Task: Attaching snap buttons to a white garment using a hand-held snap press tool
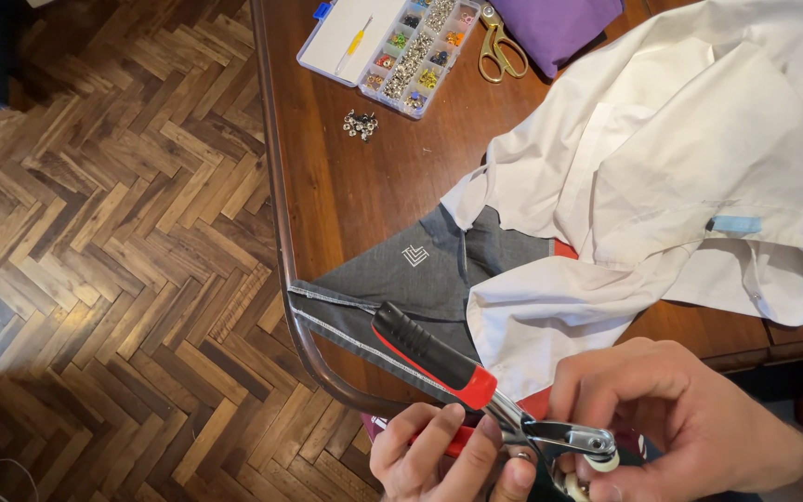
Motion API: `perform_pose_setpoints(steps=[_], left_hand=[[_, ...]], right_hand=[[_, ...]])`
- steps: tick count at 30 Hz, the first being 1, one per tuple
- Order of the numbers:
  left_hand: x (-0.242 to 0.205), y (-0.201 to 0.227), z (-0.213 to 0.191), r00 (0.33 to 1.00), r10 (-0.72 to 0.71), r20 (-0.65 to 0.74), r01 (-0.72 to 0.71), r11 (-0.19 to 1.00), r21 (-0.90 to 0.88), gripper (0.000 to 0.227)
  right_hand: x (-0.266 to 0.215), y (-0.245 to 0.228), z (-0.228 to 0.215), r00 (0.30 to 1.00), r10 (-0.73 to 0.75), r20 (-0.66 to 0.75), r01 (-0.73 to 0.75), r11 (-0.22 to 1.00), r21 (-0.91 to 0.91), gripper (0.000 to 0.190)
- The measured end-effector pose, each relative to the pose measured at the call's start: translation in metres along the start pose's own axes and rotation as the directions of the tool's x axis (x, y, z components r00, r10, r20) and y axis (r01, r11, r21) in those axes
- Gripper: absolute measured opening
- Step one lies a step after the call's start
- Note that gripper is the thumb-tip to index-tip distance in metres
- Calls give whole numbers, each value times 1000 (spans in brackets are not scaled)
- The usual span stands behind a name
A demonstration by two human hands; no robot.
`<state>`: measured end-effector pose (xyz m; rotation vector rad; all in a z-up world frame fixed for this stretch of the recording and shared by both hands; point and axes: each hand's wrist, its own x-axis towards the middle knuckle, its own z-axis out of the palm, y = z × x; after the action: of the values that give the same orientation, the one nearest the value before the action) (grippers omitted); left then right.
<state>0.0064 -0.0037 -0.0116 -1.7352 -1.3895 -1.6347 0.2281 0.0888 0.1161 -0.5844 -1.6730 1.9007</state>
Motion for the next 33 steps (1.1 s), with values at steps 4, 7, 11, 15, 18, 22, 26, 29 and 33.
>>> perform_pose_setpoints(steps=[4,7,11,15,18,22,26,29,33], left_hand=[[7,4,-2,999,26,39,-27,999,26,36],[2,3,-3,997,27,66,-30,998,53,35],[0,2,-3,988,144,62,-148,987,61,25],[1,-1,0,984,173,48,-176,982,65,25],[-5,-1,1,994,-74,77,87,978,-189,34],[12,-14,13,995,74,68,-48,944,-326,14],[12,-17,31,995,54,-80,-86,872,-481,28],[2,-18,50,977,-47,-209,-70,850,-521,20],[-20,-25,51,920,-328,-213,151,801,-580,25]], right_hand=[[-10,15,-2,993,115,-19,-108,972,208,34],[-12,20,-5,984,178,31,-176,906,386,34],[-12,23,-6,966,249,73,-257,876,409,39],[-12,27,-5,959,250,132,-282,830,482,45],[-8,25,2,964,209,163,-266,775,574,44],[-9,41,8,995,99,1,-89,895,437,39],[-4,41,11,999,48,-19,-36,920,390,27],[-3,48,7,998,51,42,-64,905,421,30],[22,36,-6,992,34,125,-78,925,371,25]])
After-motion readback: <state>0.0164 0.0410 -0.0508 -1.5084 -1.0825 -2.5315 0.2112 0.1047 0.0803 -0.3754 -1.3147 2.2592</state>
